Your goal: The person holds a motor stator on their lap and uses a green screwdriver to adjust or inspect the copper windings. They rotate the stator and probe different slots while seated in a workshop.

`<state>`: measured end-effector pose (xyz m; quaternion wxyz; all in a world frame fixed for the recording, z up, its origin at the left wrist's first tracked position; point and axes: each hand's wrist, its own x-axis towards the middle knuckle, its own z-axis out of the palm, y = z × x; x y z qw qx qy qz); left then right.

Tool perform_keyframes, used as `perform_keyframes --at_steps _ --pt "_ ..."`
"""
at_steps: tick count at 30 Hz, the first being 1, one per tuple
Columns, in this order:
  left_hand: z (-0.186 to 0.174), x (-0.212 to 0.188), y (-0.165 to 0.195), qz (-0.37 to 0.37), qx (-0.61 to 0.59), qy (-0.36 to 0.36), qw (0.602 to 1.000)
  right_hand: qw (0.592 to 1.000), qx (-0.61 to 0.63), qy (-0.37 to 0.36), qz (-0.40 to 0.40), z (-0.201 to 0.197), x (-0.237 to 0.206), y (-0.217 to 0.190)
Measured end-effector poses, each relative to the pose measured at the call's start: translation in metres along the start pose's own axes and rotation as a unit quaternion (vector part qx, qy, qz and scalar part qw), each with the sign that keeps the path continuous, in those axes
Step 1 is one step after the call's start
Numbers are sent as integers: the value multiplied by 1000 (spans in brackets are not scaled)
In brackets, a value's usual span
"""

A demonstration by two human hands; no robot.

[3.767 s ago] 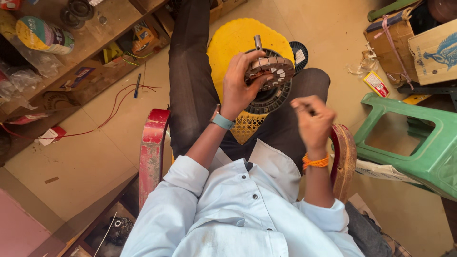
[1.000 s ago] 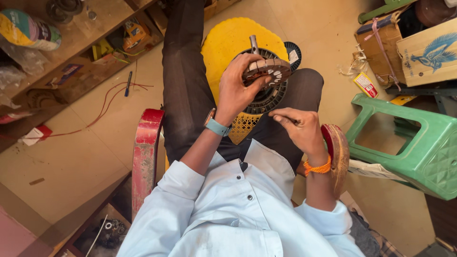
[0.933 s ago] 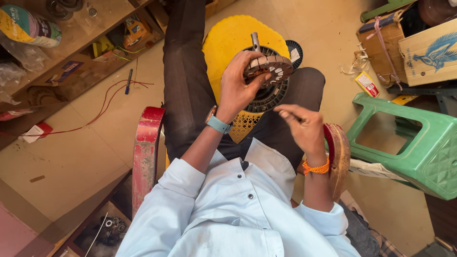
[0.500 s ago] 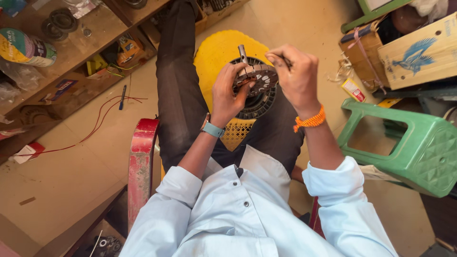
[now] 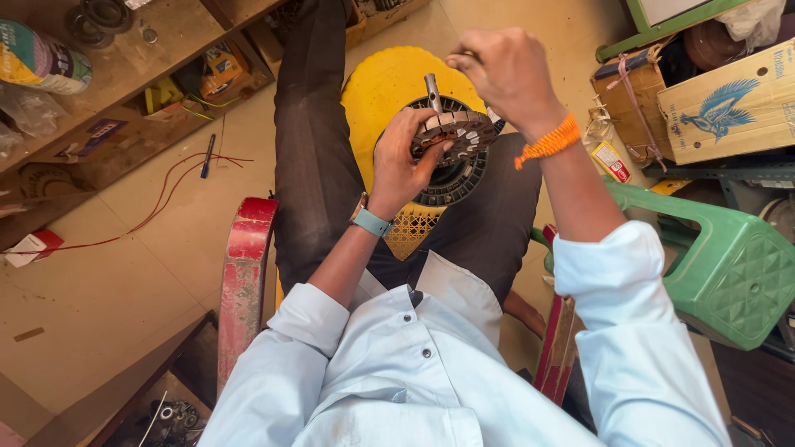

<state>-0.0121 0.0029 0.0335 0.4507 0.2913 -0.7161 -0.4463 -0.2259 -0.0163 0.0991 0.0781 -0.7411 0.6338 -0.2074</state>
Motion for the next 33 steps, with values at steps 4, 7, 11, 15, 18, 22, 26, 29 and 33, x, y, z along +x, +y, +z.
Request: perform_keyframes --at_steps 4,7,11,15,18,22,26,29,33 --pt "-3 8 1 -115 -201 -15 973 989 -32 -98 -102 21 25 14" --pt "-18 20 -6 -231 -389 -49 890 988 -25 -99 -116 24 33 12" --pt "-30 31 -21 -271 -544 -138 782 995 13 -13 -95 10 24 -11" --pt "-28 35 -37 -237 -552 -201 773 996 30 75 -36 -11 -10 -50" --pt "-28 33 -44 -224 -530 -225 786 989 67 125 44 -16 -47 -82" --pt "-29 30 -43 -185 -478 -224 829 950 156 171 211 4 -91 -119" --pt "-31 27 -37 -128 -406 -256 868 904 239 212 285 36 -113 -136" --pt "-31 24 -36 -104 -380 -263 881 898 260 230 272 46 -119 -132" --pt "-25 23 -41 -149 -375 -204 892 899 275 235 248 46 -113 -124"
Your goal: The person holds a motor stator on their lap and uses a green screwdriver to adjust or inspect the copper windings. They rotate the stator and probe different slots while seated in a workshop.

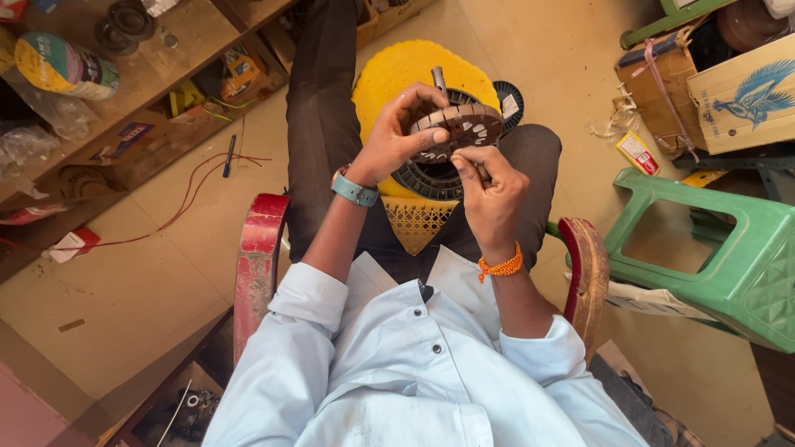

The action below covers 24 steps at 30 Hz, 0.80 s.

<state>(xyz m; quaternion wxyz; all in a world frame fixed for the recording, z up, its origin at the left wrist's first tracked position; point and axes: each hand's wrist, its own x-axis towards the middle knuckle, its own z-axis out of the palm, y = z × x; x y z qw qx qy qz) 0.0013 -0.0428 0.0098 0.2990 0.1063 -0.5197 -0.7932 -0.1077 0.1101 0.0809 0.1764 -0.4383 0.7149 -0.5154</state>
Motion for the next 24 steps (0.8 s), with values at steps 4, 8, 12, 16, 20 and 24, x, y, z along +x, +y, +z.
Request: perform_keyframes --at_steps 4,8,12,16,20,24 --pt "0 1 -3 7 -5 18 1000 999 -21 -12 -28 6 1 1" --pt "10 0 1 43 48 43 997 998 -56 -22 -5 4 -14 12" --pt "27 1 3 96 243 102 960 997 -73 -19 33 -21 -31 26" --pt "41 -4 4 121 310 161 929 998 -49 15 26 -60 -21 26" --pt "47 -9 3 160 377 187 893 992 -93 -8 -81 -73 27 16" --pt "50 -7 3 156 377 193 893 981 -100 -40 -159 -61 76 -1"
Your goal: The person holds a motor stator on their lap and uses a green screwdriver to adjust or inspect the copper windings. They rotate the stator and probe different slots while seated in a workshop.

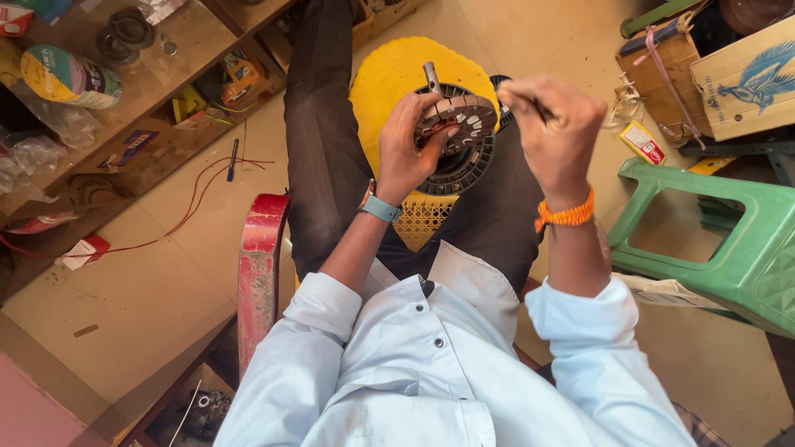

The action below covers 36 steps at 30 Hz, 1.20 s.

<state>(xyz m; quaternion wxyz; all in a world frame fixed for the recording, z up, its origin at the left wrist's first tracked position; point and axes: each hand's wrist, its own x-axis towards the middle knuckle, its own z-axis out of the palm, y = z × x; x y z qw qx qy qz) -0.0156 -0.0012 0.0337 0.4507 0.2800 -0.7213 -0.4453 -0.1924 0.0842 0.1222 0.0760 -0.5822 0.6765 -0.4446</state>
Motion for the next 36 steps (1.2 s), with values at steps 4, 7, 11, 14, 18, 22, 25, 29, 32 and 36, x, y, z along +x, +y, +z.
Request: perform_keyframes --at_steps 4,7,11,14,18,22,25,29,32,36 --pt "-1 1 1 15 18 4 1000 998 13 -33 -55 10 35 -4" --pt "-2 -1 0 13 17 3 1000 994 -15 -58 -91 15 49 2" --pt "2 -1 -3 -9 10 -14 1000 982 -87 -110 -126 24 67 26" --pt "1 5 -4 -31 -82 -14 996 961 -142 -200 -125 41 85 47" --pt "-20 17 -9 -247 -410 -82 874 904 -236 -335 -124 61 105 58" --pt "-33 26 -18 -328 -592 -50 734 912 -197 -330 -141 65 114 49" --pt "-18 26 -24 -344 -589 -66 728 933 -176 -274 -155 57 105 31" --pt "-15 21 -37 -299 -577 -117 751 965 -139 -186 -121 40 69 -7" --pt "-17 20 -45 -278 -574 -142 757 988 -73 -127 -47 30 34 -37" --pt "-19 20 -43 -249 -545 -154 786 994 -63 -67 54 32 -12 -54"
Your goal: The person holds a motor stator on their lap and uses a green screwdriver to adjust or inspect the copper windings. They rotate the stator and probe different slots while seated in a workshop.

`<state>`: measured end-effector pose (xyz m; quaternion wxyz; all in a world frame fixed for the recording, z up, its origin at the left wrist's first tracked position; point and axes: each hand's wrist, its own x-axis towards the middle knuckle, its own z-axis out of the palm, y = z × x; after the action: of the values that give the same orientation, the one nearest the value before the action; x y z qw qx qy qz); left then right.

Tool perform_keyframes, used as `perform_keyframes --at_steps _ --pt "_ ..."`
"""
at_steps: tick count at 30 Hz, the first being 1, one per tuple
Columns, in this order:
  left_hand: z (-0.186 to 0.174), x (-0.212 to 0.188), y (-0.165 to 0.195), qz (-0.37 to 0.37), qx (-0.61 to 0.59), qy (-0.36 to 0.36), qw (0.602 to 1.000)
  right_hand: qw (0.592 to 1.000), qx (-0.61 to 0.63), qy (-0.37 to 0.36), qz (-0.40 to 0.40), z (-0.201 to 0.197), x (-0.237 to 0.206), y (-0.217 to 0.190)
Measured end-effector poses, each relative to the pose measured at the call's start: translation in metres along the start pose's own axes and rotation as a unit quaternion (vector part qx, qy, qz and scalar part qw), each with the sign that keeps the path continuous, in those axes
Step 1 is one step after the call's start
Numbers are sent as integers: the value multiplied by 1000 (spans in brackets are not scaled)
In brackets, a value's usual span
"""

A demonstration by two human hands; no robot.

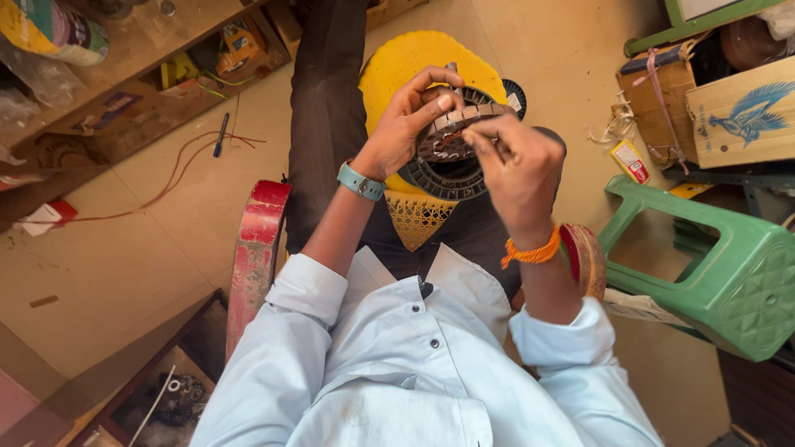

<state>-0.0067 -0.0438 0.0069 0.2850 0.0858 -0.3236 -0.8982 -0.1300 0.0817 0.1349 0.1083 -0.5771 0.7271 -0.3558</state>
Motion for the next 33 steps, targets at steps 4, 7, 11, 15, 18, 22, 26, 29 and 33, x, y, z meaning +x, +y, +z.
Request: perform_keyframes --at_steps 4,7,11,15,18,22,26,29,33 --pt "14 -5 8 47 94 -5 994 991 91 44 88 22 -36 22" --pt "29 -12 12 118 306 8 945 972 145 55 174 42 -63 42" --pt "54 -16 -3 231 512 140 816 977 132 77 150 33 -74 65" --pt "62 -22 -19 244 582 229 741 990 77 83 81 -13 -42 77" --pt "59 -21 -24 263 578 231 737 998 22 44 -32 -30 -6 67" --pt "56 -20 -25 266 578 222 739 992 15 -14 -125 -28 34 47" --pt "56 -22 -25 267 577 227 738 987 -25 -41 -155 -19 59 43" --pt "58 -20 -24 273 574 234 736 986 -16 -89 -143 -18 72 48" --pt "63 -17 -23 269 571 248 735 982 14 -149 -112 -26 83 56"
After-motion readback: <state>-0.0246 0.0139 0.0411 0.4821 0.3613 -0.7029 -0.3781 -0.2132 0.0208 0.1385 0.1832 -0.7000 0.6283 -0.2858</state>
